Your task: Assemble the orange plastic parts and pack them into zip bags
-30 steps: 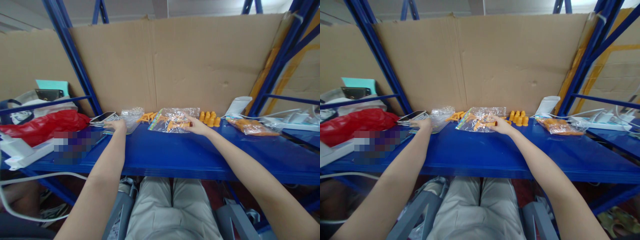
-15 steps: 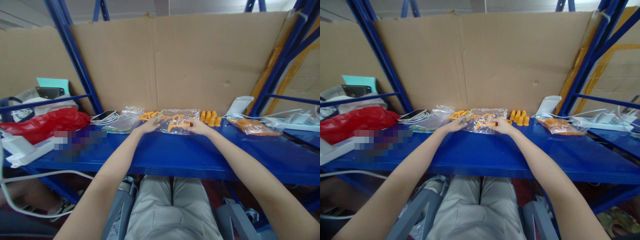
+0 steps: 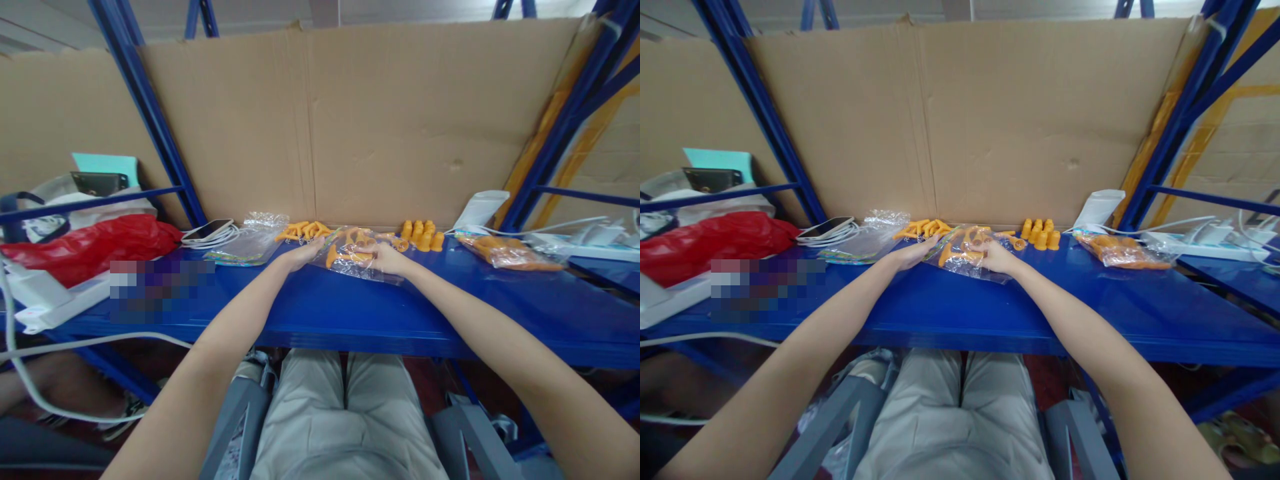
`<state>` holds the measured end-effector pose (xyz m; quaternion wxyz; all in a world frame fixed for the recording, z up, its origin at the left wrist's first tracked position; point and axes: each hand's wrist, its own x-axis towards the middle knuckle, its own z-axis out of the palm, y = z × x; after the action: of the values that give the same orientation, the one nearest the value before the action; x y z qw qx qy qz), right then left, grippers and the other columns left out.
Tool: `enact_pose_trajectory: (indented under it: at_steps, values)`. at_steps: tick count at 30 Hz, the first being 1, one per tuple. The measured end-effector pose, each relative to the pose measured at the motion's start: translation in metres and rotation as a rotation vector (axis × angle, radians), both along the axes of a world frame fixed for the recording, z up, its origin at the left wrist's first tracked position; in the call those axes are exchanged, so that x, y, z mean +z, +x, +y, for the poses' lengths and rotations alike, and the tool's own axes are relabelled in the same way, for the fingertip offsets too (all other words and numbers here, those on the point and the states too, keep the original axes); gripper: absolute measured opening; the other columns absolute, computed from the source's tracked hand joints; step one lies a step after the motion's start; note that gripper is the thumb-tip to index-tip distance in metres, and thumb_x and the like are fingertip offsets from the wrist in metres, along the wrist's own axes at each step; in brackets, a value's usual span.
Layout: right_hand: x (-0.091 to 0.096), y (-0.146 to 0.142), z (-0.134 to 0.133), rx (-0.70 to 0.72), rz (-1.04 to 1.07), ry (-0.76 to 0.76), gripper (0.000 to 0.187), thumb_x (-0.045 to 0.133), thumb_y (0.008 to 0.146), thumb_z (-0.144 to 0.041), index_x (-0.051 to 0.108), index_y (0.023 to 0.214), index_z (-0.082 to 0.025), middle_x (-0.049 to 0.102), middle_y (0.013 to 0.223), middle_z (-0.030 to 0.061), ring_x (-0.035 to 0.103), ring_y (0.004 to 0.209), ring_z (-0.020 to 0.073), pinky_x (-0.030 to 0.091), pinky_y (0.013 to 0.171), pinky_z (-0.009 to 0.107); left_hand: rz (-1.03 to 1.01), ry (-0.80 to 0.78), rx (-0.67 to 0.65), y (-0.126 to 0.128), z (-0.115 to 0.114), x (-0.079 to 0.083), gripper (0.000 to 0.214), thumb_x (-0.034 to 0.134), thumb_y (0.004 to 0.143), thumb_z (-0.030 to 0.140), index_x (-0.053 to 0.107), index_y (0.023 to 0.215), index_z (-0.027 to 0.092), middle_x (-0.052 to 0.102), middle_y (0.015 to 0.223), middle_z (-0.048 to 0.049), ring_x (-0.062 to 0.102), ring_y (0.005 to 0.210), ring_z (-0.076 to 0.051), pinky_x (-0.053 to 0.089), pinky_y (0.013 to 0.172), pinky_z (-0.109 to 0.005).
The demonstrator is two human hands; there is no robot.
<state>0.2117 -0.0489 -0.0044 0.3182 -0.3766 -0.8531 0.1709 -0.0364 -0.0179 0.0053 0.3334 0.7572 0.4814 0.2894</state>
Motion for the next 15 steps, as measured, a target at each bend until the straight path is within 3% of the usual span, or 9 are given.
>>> enact_pose_trajectory:
  at_steps: [4, 10, 15]
  values:
    - [-0.003, -0.009, 0.000, 0.037, 0.043, 0.013, 0.042, 0.069, 0.079, -0.047, 0.076, 0.112, -0.021, 0.074, 0.111, 0.0082, 0.067, 0.108, 0.0295, 0.049, 0.100, 0.045, -0.176, -0.233, -0.019, 0.000, -0.005, 0.006, 0.050, 0.030, 0.100, 0.049, 0.054, 0.138, 0.027, 0.066, 0.130, -0.0052, 0.059, 0.122, -0.017, 0.046, 0.103, -0.033]
    - [-0.012, -0.013, 0.018, -0.005, 0.024, 0.030, 0.036, 0.070, 0.079, -0.036, 0.076, 0.109, -0.016, 0.073, 0.113, 0.0115, 0.068, 0.106, 0.0305, 0.051, 0.097, 0.045, -0.214, -0.286, 0.010, -0.001, -0.005, 0.009, 0.047, 0.024, 0.103, 0.042, 0.056, 0.132, 0.024, 0.071, 0.121, -0.0039, 0.060, 0.121, -0.015, 0.044, 0.104, -0.031]
    - [-0.003, -0.020, 0.024, -0.070, -0.102, -0.049, 0.038, 0.069, 0.079, -0.026, 0.075, 0.115, -0.016, 0.074, 0.113, 0.0095, 0.068, 0.105, 0.0317, 0.051, 0.098, 0.043, -0.143, -0.216, 0.025, -0.002, -0.001, 0.007, 0.047, 0.024, 0.102, 0.046, 0.058, 0.127, 0.024, 0.071, 0.121, -0.0050, 0.059, 0.121, -0.016, 0.048, 0.099, -0.032]
